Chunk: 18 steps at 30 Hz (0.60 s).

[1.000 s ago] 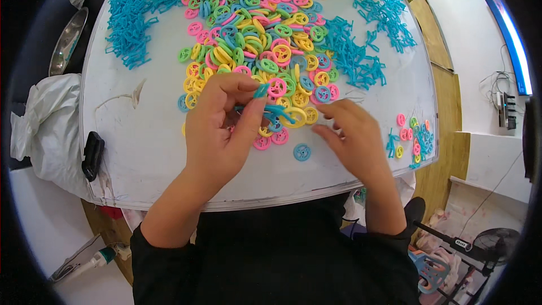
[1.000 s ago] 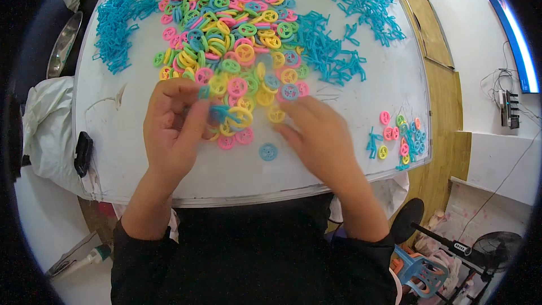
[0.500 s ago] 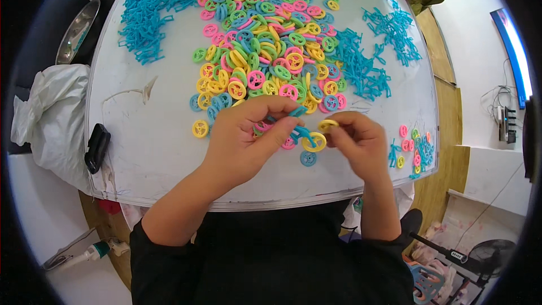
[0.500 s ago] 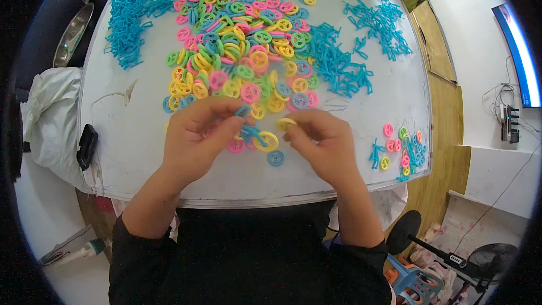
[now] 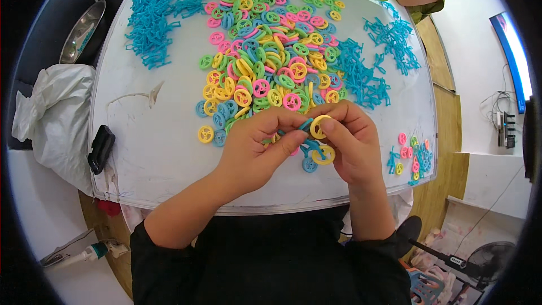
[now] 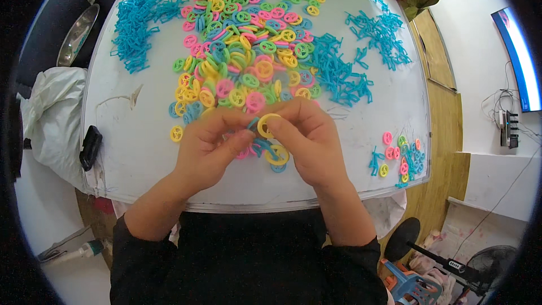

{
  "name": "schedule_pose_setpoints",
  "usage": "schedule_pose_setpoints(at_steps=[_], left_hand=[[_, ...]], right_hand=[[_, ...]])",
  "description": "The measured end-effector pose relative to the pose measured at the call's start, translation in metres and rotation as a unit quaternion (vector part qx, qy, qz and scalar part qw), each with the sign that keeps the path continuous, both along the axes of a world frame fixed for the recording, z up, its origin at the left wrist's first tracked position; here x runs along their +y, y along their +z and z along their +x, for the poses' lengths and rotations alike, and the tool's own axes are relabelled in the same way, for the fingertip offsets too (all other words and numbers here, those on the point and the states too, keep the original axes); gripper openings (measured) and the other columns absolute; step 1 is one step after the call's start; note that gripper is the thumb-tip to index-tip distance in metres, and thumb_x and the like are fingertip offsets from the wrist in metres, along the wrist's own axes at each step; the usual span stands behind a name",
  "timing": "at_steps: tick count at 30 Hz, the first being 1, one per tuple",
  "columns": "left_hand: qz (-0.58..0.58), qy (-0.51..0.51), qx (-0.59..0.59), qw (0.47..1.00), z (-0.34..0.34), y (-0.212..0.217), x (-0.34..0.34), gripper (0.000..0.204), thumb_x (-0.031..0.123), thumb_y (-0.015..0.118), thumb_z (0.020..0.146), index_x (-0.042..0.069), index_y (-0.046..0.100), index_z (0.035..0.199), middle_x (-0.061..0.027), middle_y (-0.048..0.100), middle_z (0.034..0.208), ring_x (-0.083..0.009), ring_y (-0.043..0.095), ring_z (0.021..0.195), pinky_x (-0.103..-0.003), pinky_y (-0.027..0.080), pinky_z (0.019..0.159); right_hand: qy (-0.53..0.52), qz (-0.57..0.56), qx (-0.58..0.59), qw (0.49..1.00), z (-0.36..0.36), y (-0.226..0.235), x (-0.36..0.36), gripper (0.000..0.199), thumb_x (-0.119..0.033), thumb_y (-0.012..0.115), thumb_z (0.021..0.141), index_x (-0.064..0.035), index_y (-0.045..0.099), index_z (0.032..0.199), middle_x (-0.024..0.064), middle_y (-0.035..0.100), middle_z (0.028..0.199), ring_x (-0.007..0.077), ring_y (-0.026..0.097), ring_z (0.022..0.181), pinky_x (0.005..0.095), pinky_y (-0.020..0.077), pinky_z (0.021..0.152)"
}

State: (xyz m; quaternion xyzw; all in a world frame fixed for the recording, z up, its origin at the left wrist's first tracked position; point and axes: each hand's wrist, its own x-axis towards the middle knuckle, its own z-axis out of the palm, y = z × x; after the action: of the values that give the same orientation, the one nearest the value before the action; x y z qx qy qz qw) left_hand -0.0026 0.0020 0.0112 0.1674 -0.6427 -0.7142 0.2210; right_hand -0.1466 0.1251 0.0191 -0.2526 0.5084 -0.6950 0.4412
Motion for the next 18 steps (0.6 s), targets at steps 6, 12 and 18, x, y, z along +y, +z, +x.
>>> schedule_pose_setpoints(at_steps=[6, 12, 18], left_hand=[[-0.308, 0.078, 0.05, 0.947, -0.002, -0.006, -0.002, 0.021, 0.007, 0.075, 0.081, 0.007, 0.068, 0.101, -0.0078, 0.068, 0.084, -0.0266, 0.063, 0.072, -0.036, 0.047, 0.064], [-0.408, 0.094, 0.05, 0.907, -0.004, -0.008, -0.008, 0.02, 0.009, 0.078, 0.078, 0.01, 0.068, 0.096, -0.0054, 0.065, 0.079, -0.0267, 0.061, 0.073, -0.039, 0.046, 0.067], [-0.385, 0.052, 0.017, 0.921, 0.002, -0.001, -0.01, 0.023, 0.002, 0.08, 0.073, 0.008, 0.067, 0.092, -0.0067, 0.068, 0.085, -0.0263, 0.064, 0.079, -0.035, 0.049, 0.069]], right_hand=[[-0.047, -0.006, -0.049, 0.998, 0.009, -0.005, -0.001, 0.009, -0.01, 0.06, 0.097, -0.0012, 0.057, 0.098, 0.0138, 0.067, 0.102, 0.0156, 0.065, 0.089, 0.0287, 0.0522, 0.08], [-0.08, 0.034, 0.153, 0.984, 0.012, 0.001, -0.002, 0.014, -0.005, 0.063, 0.095, -0.0002, 0.059, 0.108, 0.0047, 0.066, 0.094, 0.008, 0.061, 0.085, 0.0233, 0.049, 0.077], [-0.062, 0.006, 0.194, 0.979, 0.011, -0.001, 0.008, 0.031, 0.0, 0.063, 0.094, 0.005, 0.057, 0.124, 0.0065, 0.065, 0.103, 0.0087, 0.06, 0.092, 0.0221, 0.0485, 0.08]])
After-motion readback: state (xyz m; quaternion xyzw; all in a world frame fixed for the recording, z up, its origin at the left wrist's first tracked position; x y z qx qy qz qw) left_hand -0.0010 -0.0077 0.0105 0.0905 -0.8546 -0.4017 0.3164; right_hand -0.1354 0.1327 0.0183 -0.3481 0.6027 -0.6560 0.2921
